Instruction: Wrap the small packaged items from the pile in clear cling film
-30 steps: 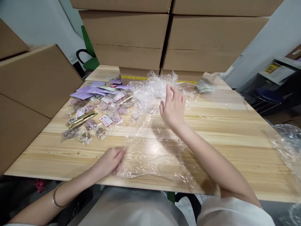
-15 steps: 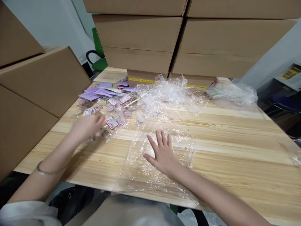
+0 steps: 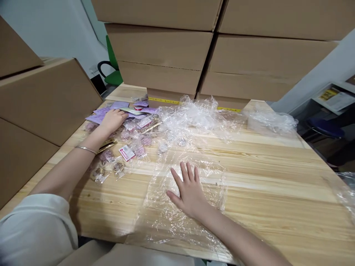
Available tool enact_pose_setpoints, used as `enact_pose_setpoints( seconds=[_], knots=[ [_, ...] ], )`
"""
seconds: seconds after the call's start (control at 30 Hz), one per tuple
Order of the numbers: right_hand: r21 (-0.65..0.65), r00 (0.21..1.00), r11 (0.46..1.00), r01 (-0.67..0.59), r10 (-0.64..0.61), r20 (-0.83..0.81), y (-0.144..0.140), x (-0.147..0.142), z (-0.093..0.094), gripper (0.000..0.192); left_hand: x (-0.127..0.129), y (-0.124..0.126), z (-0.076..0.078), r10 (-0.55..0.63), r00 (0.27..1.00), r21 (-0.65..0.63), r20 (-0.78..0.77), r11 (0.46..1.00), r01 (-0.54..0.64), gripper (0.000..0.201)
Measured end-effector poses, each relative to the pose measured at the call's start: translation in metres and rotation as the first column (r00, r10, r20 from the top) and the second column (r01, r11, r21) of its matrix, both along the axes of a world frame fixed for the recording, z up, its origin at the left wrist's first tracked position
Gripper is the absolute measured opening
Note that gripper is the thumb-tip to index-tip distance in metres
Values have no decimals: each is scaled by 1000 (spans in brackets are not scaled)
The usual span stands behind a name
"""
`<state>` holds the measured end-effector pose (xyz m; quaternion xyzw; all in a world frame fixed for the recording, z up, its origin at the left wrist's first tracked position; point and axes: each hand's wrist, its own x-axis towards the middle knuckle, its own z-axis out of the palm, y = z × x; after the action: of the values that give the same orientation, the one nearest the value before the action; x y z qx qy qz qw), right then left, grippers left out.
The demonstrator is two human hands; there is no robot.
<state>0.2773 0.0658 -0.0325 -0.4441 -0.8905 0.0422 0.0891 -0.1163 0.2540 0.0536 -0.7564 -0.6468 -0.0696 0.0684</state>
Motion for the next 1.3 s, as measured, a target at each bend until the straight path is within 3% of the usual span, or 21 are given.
enact_pose_setpoints(
  seconds=[0.17, 0.27, 0.33, 0.37, 0.43, 0.47, 0.5, 0.53, 0.6, 0.67, 0.7, 0.8, 0.87, 0.93, 1.0, 1.1, 1.23, 1.3],
  knots=[
    [1, 1000, 1000, 4, -4, -6, -2, -1, -2, 74, 3, -48, 29, 75, 997, 126, -4, 989, -73, 29],
    [11, 997, 1000, 10, -10, -73, 1, 0, 0, 74, 22, -101, 59, 104, 992, 341, 77, 932, -124, 34],
    [8, 980, 1000, 8, -7, -199, 4, 3, 10, 72, 45, -136, 77, -49, 969, 504, 242, 860, -82, 27],
    [-32, 956, 999, 1, -10, -292, 5, 5, 18, 72, 59, -152, 84, -129, 927, 522, 352, 849, -81, 23],
    [-186, 843, 980, -65, -46, -537, 7, 8, 37, 73, 90, -176, 89, -235, 777, 352, 583, 936, 19, 24],
    [-276, 746, 953, -127, -91, -660, 7, 9, 47, 73, 107, -183, 87, -222, 681, 202, 697, 973, 111, 26],
    [-345, 631, 919, -190, -155, -760, 6, 10, 57, 70, 123, -188, 83, -161, 586, 33, 794, 974, 222, 26],
    [-402, 520, 885, -234, -235, -821, 6, 11, 65, 64, 139, -191, 75, -68, 499, -112, 864, 940, 322, 25],
    [-500, 356, 833, -237, -404, -843, 4, 14, 76, 46, 167, -192, 54, 120, 341, -287, 932, 822, 493, 23],
    [-578, 261, 803, -147, -532, -806, 6, 24, 81, 33, 191, -192, 32, 251, 244, -349, 937, 726, 592, 24],
    [-575, 213, 814, -76, -550, -807, 9, 33, 82, 31, 200, -192, 21, 293, 205, -356, 934, 709, 608, 25],
    [-425, 102, 886, 187, -448, -888, 19, 69, 84, 27, 217, -196, -4, 416, 40, -369, 908, 754, 543, 22],
    [-406, 103, 869, 282, -448, -888, 24, 93, 84, 28, 223, -200, -15, 517, -94, -426, 851, 783, 453, 18],
    [-500, 145, 823, 269, -548, -824, 24, 107, 84, 33, 225, -205, -24, 595, -162, -499, 788, 769, 399, 20],
    [-588, 218, 779, 220, -627, -748, 21, 108, 84, 40, 227, -210, -30, 633, -155, -541, 759, 745, 390, 22],
    [-631, 344, 760, 156, -641, -687, 14, 96, 83, 48, 227, -218, -35, 643, -125, -561, 756, 733, 385, 23],
    [-647, 447, 758, 83, -609, -655, 16, 79, 79, 52, 230, -233, -38, 648, -225, -534, 728, 741, 407, 17],
    [-614, 507, 788, 46, -548, -665, 22, 73, 74, 51, 233, -240, -41, 670, -239, -519, 703, 713, 472, 13]
  ],
)
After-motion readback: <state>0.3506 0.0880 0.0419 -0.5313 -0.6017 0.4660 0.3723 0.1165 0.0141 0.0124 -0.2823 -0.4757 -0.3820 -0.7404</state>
